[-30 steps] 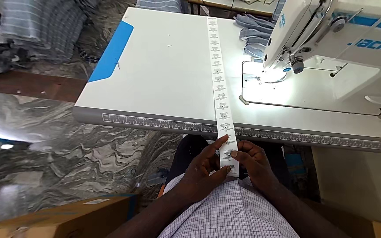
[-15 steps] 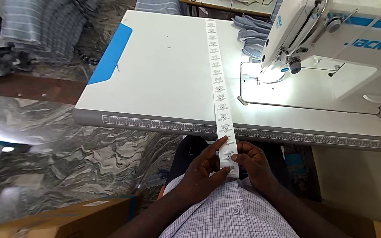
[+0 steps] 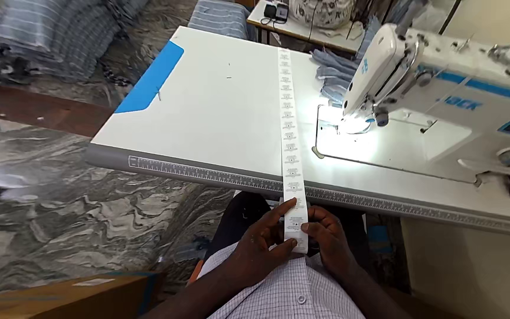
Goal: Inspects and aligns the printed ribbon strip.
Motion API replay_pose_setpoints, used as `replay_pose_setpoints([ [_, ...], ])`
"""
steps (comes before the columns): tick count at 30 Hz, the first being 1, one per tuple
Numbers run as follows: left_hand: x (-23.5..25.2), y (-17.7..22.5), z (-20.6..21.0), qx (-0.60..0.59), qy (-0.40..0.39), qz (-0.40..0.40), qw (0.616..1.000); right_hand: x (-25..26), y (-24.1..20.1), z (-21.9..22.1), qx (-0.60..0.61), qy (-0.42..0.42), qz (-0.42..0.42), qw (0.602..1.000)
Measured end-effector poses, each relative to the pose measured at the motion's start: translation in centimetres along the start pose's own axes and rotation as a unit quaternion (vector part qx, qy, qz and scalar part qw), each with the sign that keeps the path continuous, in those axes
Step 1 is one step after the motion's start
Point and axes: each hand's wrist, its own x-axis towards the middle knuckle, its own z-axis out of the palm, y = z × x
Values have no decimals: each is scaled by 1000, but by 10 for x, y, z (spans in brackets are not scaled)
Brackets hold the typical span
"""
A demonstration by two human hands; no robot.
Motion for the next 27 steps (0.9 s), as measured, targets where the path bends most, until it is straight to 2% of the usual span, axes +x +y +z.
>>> replay_pose_setpoints([
  [8,1,-5,-1,-19,0,-4,1000,4,1,3,10,6,8,1000],
  [21,1,-8,0,-24,-2,69,997,4,1,5,29,-1,-23,999],
  [27,0,-7,1,11,12,36,999,1,2,0,26,-6,-2,1000],
])
